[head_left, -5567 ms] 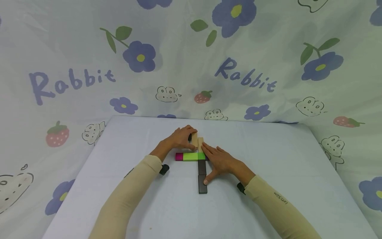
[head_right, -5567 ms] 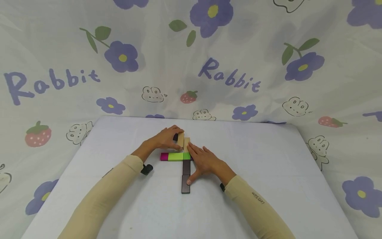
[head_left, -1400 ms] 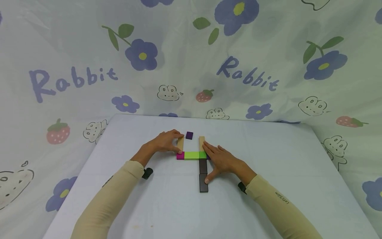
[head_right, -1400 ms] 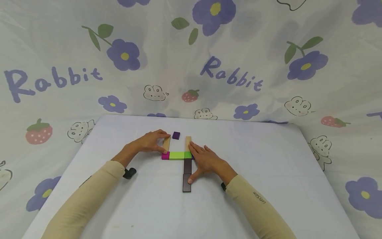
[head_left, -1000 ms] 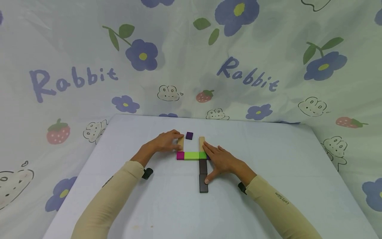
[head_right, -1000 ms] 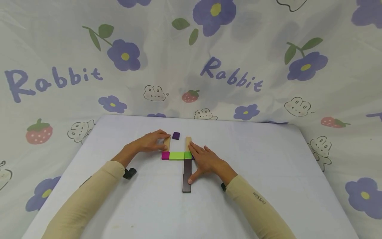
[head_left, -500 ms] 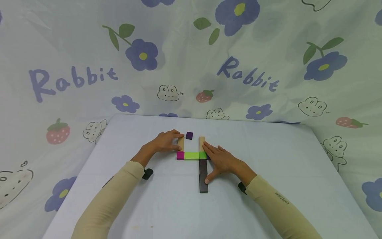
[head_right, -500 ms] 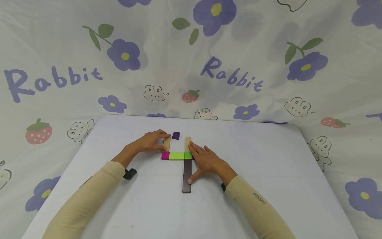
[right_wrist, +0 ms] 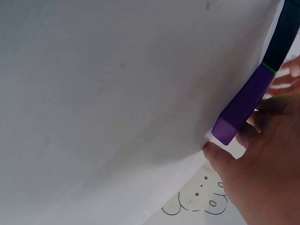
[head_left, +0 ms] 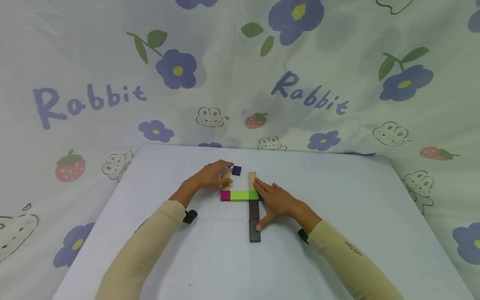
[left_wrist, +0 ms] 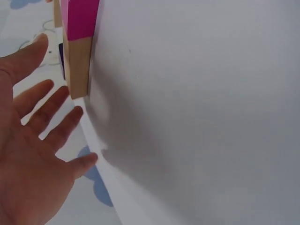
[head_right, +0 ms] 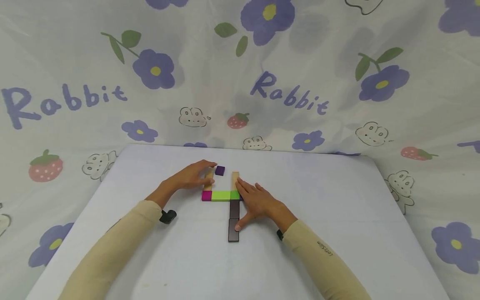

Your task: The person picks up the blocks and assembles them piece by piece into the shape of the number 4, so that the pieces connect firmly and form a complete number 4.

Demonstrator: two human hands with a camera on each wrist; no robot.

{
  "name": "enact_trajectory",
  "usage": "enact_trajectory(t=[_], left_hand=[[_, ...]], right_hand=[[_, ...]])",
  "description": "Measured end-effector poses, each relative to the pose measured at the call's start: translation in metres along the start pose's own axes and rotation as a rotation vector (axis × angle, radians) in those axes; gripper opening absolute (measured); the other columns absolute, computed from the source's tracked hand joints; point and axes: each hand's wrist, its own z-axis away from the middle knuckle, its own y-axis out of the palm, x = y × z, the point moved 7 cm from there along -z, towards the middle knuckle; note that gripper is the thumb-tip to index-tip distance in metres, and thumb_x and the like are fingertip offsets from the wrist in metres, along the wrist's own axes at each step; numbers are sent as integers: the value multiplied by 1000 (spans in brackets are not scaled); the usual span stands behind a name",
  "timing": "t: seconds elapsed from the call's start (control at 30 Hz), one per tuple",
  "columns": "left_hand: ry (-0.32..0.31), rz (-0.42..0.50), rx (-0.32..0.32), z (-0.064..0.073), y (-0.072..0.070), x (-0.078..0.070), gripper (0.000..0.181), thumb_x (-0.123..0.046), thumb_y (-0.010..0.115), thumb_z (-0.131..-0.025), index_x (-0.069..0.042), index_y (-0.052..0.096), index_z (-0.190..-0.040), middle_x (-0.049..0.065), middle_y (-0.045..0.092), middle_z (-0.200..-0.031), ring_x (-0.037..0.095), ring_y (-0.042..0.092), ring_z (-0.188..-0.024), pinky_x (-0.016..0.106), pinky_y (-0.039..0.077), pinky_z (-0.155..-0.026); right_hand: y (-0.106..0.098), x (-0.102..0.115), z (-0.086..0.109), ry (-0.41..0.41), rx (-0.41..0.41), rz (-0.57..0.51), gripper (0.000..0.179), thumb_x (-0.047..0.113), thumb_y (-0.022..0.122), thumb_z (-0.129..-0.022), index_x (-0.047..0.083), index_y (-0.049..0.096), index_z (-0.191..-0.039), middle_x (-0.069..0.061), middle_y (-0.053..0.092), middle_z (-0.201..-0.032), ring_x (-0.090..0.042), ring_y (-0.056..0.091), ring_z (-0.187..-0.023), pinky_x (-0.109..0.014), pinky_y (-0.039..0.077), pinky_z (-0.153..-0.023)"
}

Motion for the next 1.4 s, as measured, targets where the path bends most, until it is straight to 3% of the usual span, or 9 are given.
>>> enact_trajectory(t=[0.37, 0.63, 1.0, 1.4], left_hand=[[24, 92, -81, -24, 2, -6, 62, -26, 73, -94, -6, 50, -148, 13, 53, -146, 31, 46, -137, 46, 33, -115], [-40, -13, -92, -35, 6, -2, 50, -26, 72, -94, -10, 61, -140, 11, 60, -137, 29, 54, -125, 56, 36, -109], [-56, -77, -112, -37, 4, -6, 42, -27, 71, -95, -11, 66, -134, 10, 63, -134, 31, 54, -126, 59, 37, -108], [-44, -24, -111, -36, 0, -9, 41, -24, 71, -96, -10, 66, -134, 10, 63, -130, 29, 56, -120, 54, 39, -105]], right_hand=[[-1, 0, 0, -2, 9, 8, 149, 85, 75, -56, 12, 1, -163, -2, -5, -170, -20, 8, -155, -47, 11, -123], [0, 0, 0, 5, 17, 7, 150, 85, 75, -56, 12, 1, -163, -2, -4, -170, -19, 9, -155, -47, 11, -123], [-1, 1, 1, -3, 4, 23, 149, 85, 75, -57, 11, 2, -163, -2, -3, -170, -19, 9, -155, -46, 12, -123], [0, 0, 0, -8, -2, 21, 149, 86, 74, -56, 11, 3, -163, -3, -3, -170, -20, 10, -154, -46, 12, -123]])
